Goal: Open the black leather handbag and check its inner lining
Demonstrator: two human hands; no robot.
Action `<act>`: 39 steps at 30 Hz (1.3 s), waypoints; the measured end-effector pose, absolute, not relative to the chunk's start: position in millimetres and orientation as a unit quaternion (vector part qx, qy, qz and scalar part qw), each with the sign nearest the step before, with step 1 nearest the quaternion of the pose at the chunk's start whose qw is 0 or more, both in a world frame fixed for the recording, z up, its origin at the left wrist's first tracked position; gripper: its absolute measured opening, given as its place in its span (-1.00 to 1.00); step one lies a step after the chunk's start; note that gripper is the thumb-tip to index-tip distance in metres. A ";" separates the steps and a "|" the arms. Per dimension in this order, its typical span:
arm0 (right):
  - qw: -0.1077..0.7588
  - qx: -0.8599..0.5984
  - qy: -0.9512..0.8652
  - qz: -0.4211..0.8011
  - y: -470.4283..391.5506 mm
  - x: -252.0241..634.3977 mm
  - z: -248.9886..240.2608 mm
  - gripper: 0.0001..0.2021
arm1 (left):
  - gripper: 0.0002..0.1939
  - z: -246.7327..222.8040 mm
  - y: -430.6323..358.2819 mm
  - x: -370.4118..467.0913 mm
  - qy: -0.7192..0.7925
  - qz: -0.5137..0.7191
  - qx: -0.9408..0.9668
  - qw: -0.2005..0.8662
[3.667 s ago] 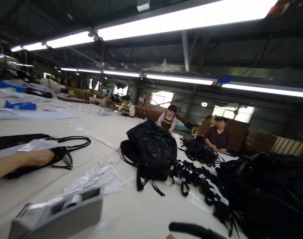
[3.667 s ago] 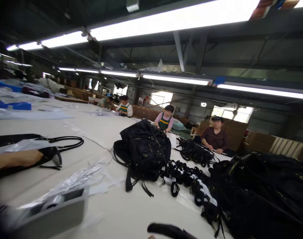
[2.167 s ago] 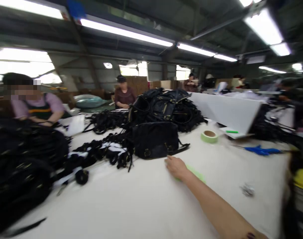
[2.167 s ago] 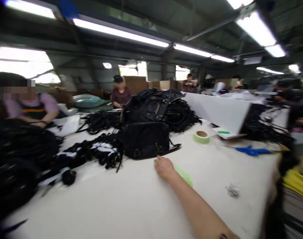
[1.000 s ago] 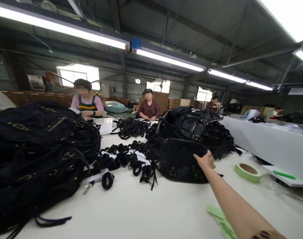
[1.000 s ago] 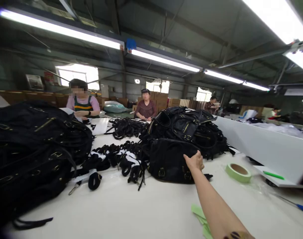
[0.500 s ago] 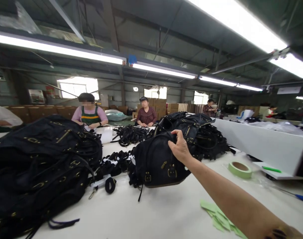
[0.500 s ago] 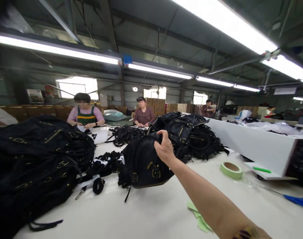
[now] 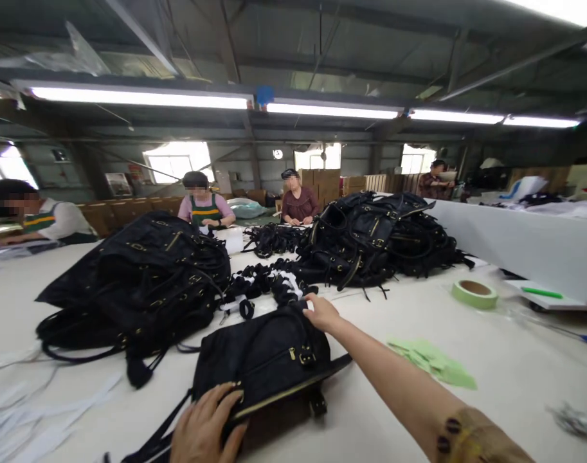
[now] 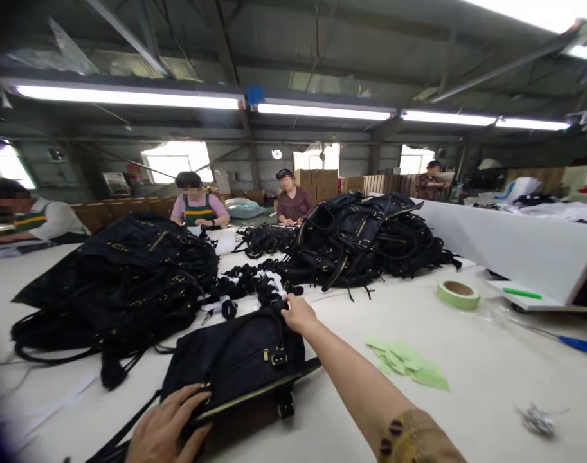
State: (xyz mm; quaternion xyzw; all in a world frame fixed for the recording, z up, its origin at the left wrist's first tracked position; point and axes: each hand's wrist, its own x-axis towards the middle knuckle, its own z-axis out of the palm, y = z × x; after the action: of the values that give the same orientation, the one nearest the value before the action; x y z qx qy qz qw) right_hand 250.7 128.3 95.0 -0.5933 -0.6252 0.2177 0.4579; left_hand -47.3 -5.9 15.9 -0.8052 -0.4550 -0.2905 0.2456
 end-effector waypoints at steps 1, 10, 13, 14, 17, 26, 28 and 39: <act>0.455 -0.590 -0.635 0.204 118.3 248.2 83.6 -0.87 | -0.65 7.7 -9.6 -46.6 -0.461 -0.265 -0.816 0.227; 0.449 -0.471 -0.752 0.104 -2.9 246.7 38.8 -0.85 | -0.58 5.9 -32.9 -52.1 -0.526 -0.301 -0.791 0.086; 0.363 -0.431 -0.821 0.091 -7.8 248.5 25.4 -0.62 | -0.59 22.3 -39.5 -72.7 -0.626 -0.366 -0.688 0.044; 0.340 -0.426 -0.834 0.082 -4.8 248.4 21.7 -0.59 | -0.58 26.8 -40.7 -79.9 -0.660 -0.356 -0.661 0.023; 0.328 -0.430 -0.840 0.036 9.4 249.3 11.7 -0.71 | -0.61 35.0 -40.9 -94.4 -0.703 -0.293 -0.647 -0.038; 0.407 -0.537 -0.737 -0.052 36.8 279.0 -9.3 -0.62 | -0.65 36.1 -54.3 -67.3 -0.679 -0.227 -0.679 -0.161; 0.438 -0.517 -0.733 -0.059 28.6 272.8 -1.4 -0.67 | -0.60 40.2 -63.8 -66.2 -0.680 -0.213 -0.669 -0.210; 0.321 -0.335 -0.852 0.244 -63.6 130.7 12.2 -0.70 | -0.60 30.6 -102.0 -59.3 -0.593 -0.366 -0.508 -0.506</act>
State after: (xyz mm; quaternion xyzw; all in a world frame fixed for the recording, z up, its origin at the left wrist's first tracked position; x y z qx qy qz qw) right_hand 130.7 -63.6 12.2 -0.3349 -0.8515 0.2445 0.3208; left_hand -59.3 -102.0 30.6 -0.5081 -0.5935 -0.3657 -0.5058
